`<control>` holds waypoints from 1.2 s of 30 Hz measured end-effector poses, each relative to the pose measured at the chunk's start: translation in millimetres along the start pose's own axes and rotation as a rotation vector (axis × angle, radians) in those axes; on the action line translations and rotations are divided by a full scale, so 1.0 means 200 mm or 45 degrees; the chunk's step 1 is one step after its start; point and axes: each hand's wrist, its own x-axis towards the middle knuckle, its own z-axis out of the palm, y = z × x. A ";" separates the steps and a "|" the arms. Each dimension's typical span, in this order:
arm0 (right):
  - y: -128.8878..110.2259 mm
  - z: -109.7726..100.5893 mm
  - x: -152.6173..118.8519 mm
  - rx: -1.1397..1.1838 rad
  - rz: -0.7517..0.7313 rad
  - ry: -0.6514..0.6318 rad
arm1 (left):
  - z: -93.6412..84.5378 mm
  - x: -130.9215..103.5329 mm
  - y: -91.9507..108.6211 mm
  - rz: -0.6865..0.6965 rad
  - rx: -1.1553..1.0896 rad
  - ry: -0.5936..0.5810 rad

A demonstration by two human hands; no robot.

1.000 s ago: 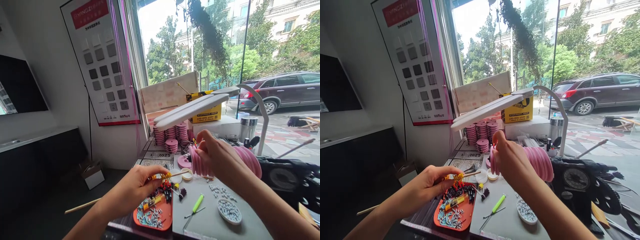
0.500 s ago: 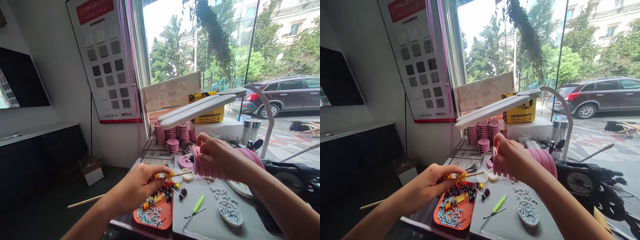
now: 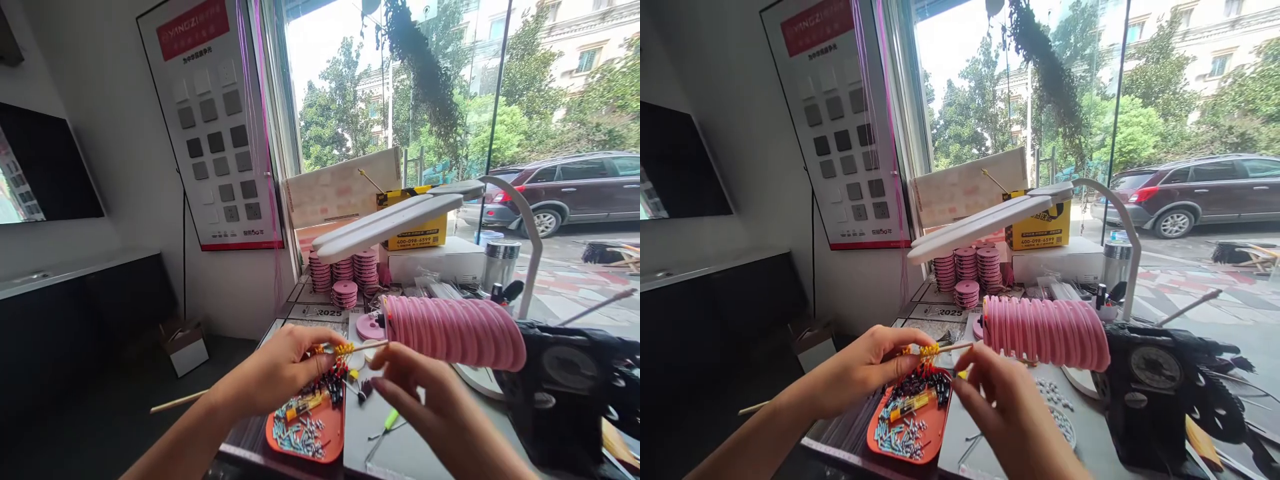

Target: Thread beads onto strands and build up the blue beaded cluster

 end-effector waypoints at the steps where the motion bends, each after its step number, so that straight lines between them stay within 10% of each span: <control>1: 0.01 0.05 -0.01 0.145 0.024 -0.037 | 0.01 0.01 0.00 0.017 -0.018 -0.012; 8: 0.04 0.21 0.01 0.662 0.061 0.025 | 0.02 0.01 0.03 -0.012 -0.009 0.003; 21: 0.04 -0.02 -0.03 -0.003 -0.043 0.445 | 0.00 -0.02 0.00 -0.058 -0.024 0.039; 27: 0.00 -0.05 -0.03 -0.174 -0.038 0.214 | 0.01 -0.02 0.02 -0.042 -0.018 0.071; 36: 0.04 -0.03 -0.04 0.052 0.038 0.308 | -0.01 -0.04 0.02 -0.051 0.070 0.060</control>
